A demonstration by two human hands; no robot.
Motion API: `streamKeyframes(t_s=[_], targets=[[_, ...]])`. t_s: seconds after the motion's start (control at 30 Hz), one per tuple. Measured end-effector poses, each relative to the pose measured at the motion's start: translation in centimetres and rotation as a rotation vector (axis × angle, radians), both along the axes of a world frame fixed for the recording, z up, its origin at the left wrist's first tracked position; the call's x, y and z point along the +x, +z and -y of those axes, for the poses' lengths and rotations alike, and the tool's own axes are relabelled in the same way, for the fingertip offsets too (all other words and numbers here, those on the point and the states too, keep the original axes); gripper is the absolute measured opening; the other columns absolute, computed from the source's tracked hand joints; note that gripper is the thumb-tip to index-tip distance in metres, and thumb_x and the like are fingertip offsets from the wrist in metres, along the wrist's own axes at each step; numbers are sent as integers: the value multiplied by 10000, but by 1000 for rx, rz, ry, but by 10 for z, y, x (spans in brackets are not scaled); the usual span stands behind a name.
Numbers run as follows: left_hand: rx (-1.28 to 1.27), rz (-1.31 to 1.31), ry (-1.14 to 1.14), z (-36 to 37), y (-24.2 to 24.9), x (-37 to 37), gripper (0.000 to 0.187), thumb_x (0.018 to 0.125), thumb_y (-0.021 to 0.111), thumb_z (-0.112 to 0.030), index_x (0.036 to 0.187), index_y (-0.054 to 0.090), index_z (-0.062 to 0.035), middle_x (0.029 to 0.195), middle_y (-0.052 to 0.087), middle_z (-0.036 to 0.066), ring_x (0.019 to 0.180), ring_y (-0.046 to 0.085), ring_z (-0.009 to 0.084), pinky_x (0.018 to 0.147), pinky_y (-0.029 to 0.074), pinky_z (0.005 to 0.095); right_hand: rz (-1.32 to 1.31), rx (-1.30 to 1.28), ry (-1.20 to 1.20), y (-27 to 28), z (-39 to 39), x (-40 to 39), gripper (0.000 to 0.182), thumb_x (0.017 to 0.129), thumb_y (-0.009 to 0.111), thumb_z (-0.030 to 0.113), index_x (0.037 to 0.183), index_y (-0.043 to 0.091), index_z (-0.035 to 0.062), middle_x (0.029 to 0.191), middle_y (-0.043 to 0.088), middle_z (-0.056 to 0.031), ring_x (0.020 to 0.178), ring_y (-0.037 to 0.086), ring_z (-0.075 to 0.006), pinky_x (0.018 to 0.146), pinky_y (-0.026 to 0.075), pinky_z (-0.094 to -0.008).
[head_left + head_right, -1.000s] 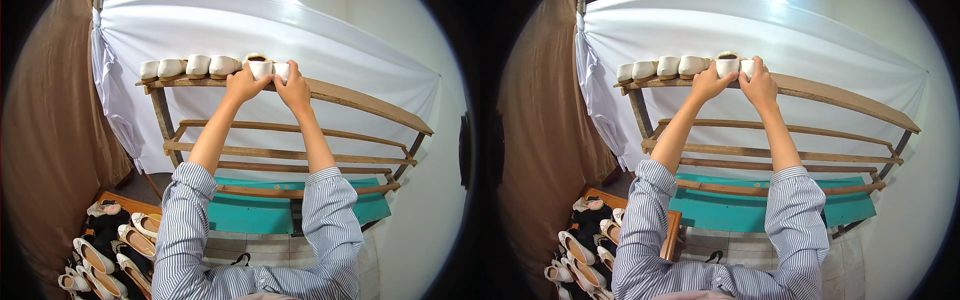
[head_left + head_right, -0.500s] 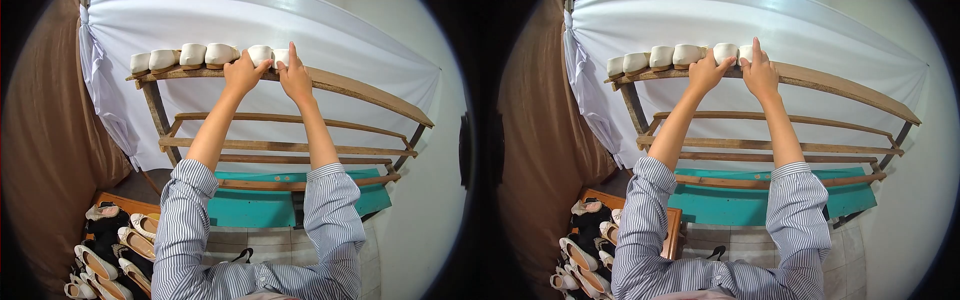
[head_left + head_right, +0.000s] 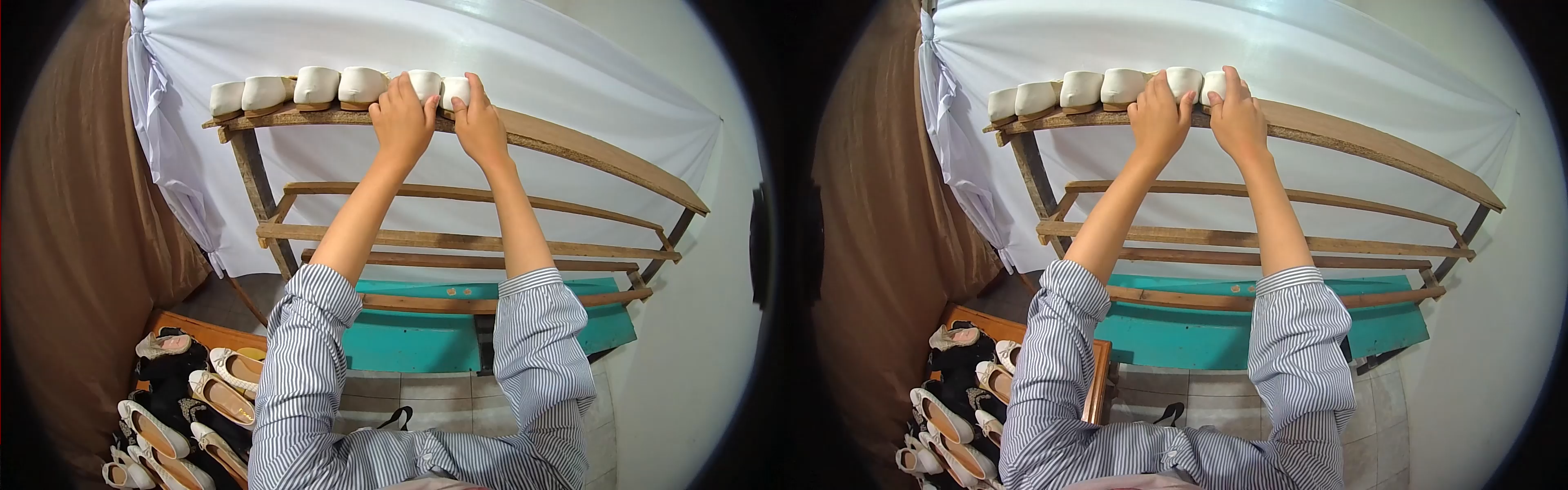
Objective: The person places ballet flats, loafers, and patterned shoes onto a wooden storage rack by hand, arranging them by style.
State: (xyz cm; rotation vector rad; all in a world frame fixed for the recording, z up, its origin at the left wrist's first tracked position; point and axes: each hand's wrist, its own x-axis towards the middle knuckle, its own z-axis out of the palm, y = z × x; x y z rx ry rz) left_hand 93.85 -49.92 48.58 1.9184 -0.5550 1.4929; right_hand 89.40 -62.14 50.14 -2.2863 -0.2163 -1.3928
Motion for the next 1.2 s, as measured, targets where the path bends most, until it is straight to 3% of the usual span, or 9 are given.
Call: streamKeyframes(t_s=[0.17, 0.4, 0.5, 0.63, 0.73, 0.8, 0.9, 1.03, 1.2], targets=[[63, 138, 106, -3, 4, 1, 548, 818, 596, -278, 1208, 422, 65, 1115, 544, 181, 889, 566, 324, 685, 449, 435, 18, -25, 3, 1, -5, 2, 411, 901, 460, 241, 1266, 347, 90, 1172, 529, -177, 978, 534, -426, 837, 430, -484], [97, 131, 72, -10, 2, 0, 562, 801, 623, -253, 1212, 416, 69, 1114, 546, 189, 863, 583, 325, 687, 478, 416, 73, -15, -60, -4, -8, 3, 480, 890, 476, 285, 1319, 325, 131, 1169, 542, -147, 946, 552, -405, 818, 437, -493], [107, 171, 62, -12, 1, 0, 572, 791, 637, -245, 1206, 415, 79, 1120, 544, 196, 874, 586, 320, 708, 482, 415, 36, -58, -191, -5, -7, 4, 512, 884, 481, 318, 1343, 317, 159, 1181, 544, -117, 957, 550, -403, 810, 436, -501], [154, 148, 18, -16, -3, 2, 594, 789, 639, -226, 1219, 387, 98, 1169, 515, 237, 981, 568, 339, 753, 481, 410, 44, -39, -151, -8, -7, 7, 533, 883, 473, 344, 1360, 308, 174, 1236, 503, -147, 982, 536, -412, 818, 428, -512], [187, 158, -21, -20, -7, 1, 605, 799, 618, -203, 1248, 355, 105, 1229, 465, 272, 1104, 504, 357, 831, 452, 413, 47, -29, -190, -16, -10, 12, 550, 885, 457, 348, 1381, 292, 179, 1318, 410, -198, 1098, 462, -428, 893, 374, -534], [205, 156, -43, -24, -11, -2, 605, 807, 601, -188, 1265, 337, 105, 1261, 433, 289, 1170, 458, 365, 883, 428, 418, 260, -117, -303, -23, -18, 12, 569, 880, 453, 346, 1397, 279, 184, 1379, 310, -234, 1230, 332, -438, 983, 271, -560], [264, 151, 28, -33, -16, -11, 576, 812, 558, -196, 1287, 360, 65, 1336, 374, 256, 1251, 380, 327, 969, 348, 432, 296, -187, -288, -29, -36, 6, 556, 868, 459, 316, 1389, 307, 192, 1412, 263, -224, 1306, 221, -420, 1028, 186, -573], [381, 235, 167, -67, -24, -41, 555, 839, 503, -232, 1301, 362, 42, 1385, 337, 208, 1274, 361, 302, 994, 330, 431, 320, -264, -137, -31, -77, -11, 536, 849, 467, 277, 1369, 355, 210, 1408, 280, -221, 1309, 239, -402, 1034, 178, -578], [399, 139, 288, -154, -61, -90, 671, 722, 557, -171, 1315, 338, 54, 1383, 336, 219, 1278, 350, 316, 994, 325, 445, 353, -305, 215, -59, -154, -31, 511, 830, 457, 221, 1339, 411, 238, 1392, 328, -199, 1301, 279, -380, 1021, 204, -586]])
